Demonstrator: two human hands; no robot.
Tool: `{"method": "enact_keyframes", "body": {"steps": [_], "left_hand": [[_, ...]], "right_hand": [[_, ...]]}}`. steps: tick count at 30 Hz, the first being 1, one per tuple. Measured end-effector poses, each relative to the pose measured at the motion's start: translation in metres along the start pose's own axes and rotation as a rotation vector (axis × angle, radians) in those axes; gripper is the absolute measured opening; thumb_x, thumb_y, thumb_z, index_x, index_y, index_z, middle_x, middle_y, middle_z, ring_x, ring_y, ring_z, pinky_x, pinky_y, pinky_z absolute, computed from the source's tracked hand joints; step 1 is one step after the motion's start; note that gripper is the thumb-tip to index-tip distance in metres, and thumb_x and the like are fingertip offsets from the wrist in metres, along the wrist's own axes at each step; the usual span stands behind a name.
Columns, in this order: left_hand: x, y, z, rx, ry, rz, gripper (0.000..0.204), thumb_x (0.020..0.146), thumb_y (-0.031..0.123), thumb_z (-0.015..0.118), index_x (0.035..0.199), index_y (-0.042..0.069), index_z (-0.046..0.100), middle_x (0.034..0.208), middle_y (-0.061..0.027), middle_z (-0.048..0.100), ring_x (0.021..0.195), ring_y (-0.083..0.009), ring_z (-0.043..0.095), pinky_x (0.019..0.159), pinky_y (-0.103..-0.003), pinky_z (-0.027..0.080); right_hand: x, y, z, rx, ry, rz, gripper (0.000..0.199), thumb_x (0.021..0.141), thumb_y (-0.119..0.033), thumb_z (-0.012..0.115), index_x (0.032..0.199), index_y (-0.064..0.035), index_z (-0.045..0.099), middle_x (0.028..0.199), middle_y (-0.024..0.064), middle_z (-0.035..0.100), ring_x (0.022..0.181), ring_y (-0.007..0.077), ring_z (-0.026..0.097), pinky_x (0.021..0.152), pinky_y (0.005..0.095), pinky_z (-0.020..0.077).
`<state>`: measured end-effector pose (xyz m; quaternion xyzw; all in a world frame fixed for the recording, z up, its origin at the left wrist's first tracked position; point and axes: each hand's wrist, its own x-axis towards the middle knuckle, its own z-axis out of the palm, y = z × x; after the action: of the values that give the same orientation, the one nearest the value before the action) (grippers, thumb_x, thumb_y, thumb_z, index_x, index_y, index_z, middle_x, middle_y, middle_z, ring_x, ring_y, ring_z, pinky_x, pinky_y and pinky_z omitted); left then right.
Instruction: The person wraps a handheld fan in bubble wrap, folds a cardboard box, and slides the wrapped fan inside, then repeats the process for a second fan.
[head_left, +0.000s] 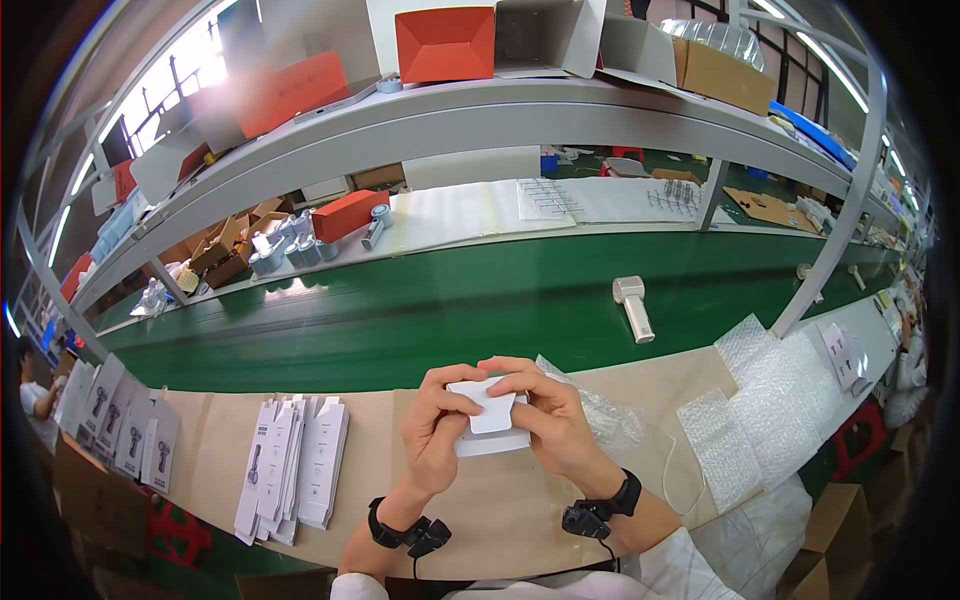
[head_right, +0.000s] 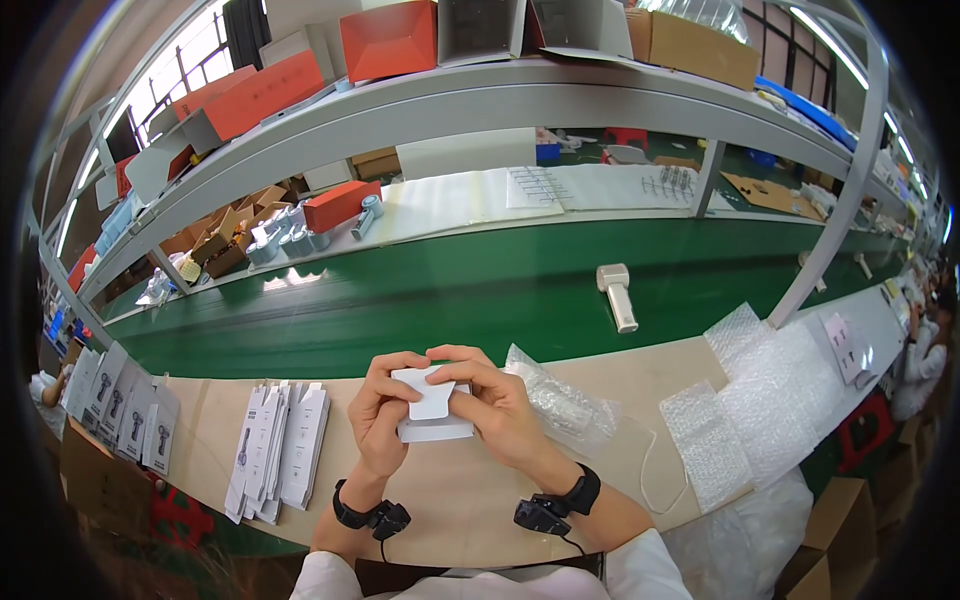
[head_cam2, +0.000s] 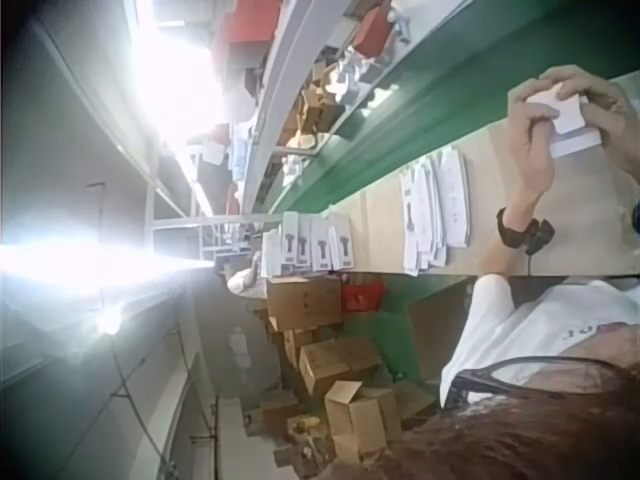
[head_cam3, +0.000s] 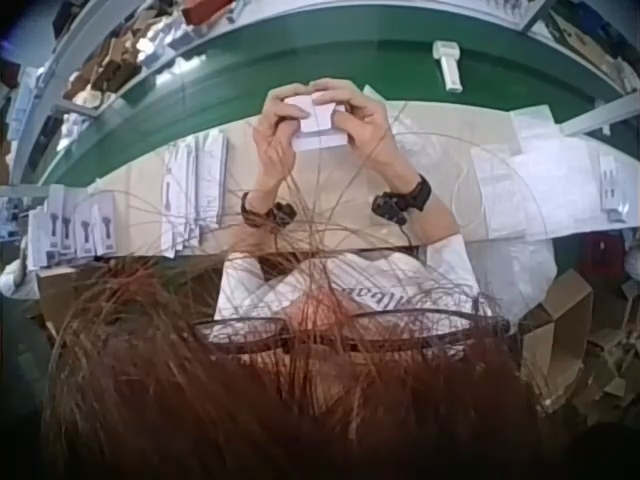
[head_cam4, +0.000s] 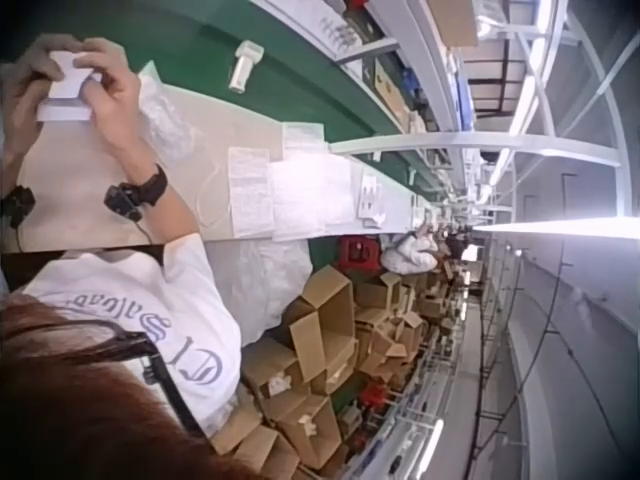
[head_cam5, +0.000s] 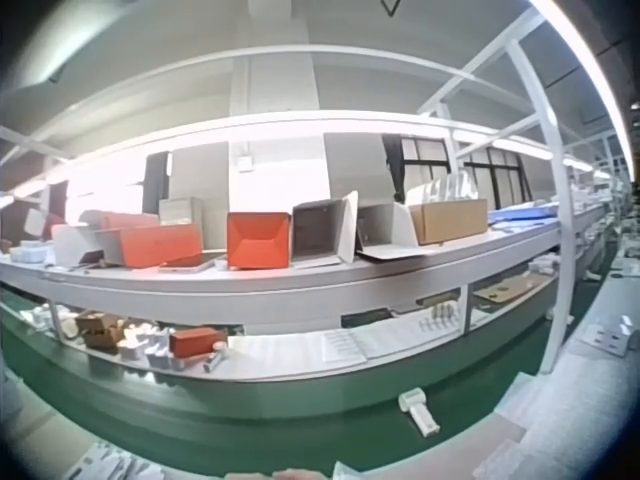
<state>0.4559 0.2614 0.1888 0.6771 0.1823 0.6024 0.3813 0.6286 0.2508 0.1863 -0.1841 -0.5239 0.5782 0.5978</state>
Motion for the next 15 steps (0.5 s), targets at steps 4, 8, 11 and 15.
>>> {"method": "enact_keyframes", "body": {"steps": [4, 8, 11, 15], "left_hand": [[0.003, -0.001, 0.0, -0.049, 0.001, 0.015, 0.021, 0.081, -0.01, 0.043, 0.091, -0.001, 0.059, 0.121, -0.016, 0.056, 0.105, -0.0189, 0.054, 0.088, -0.029, 0.041], [0.004, 0.001, 0.0, -0.088, 0.001, -0.01, 0.019, 0.081, -0.01, 0.047, 0.094, -0.001, 0.058, 0.121, -0.0165, 0.056, 0.105, -0.0188, 0.054, 0.09, -0.03, 0.041], [0.004, 0.003, 0.0, -0.043, -0.009, -0.065, 0.02, 0.081, -0.009, 0.051, 0.099, -0.001, 0.057, 0.122, -0.0167, 0.056, 0.108, -0.0196, 0.054, 0.093, -0.031, 0.041], [0.008, 0.002, -0.001, -0.187, 0.01, -0.133, 0.026, 0.081, -0.011, 0.055, 0.105, -0.001, 0.053, 0.121, -0.0175, 0.058, 0.111, -0.0217, 0.054, 0.097, -0.034, 0.042]], "right_hand": [[0.003, -0.005, -0.005, 0.114, -0.145, -0.007, 0.045, 0.084, 0.006, 0.057, 0.128, -0.0017, 0.056, 0.136, 0.0111, 0.046, 0.126, 0.0214, 0.045, 0.105, 0.0357, 0.0365], [0.003, -0.01, 0.003, -0.169, -0.089, -0.047, 0.048, 0.079, 0.006, 0.059, 0.127, -0.0008, 0.057, 0.137, 0.0124, 0.048, 0.124, 0.0218, 0.047, 0.104, 0.0378, 0.0387], [0.001, -0.012, 0.005, -0.245, -0.03, 0.002, 0.052, 0.081, 0.005, 0.063, 0.132, -0.0014, 0.052, 0.133, 0.0112, 0.05, 0.125, 0.0199, 0.047, 0.107, 0.0393, 0.0367], [-0.001, -0.015, 0.01, -0.333, 0.05, -0.004, 0.046, 0.082, -0.003, 0.067, 0.127, -0.0008, 0.055, 0.126, 0.0102, 0.055, 0.115, 0.0189, 0.053, 0.1, 0.0315, 0.0403]]}}
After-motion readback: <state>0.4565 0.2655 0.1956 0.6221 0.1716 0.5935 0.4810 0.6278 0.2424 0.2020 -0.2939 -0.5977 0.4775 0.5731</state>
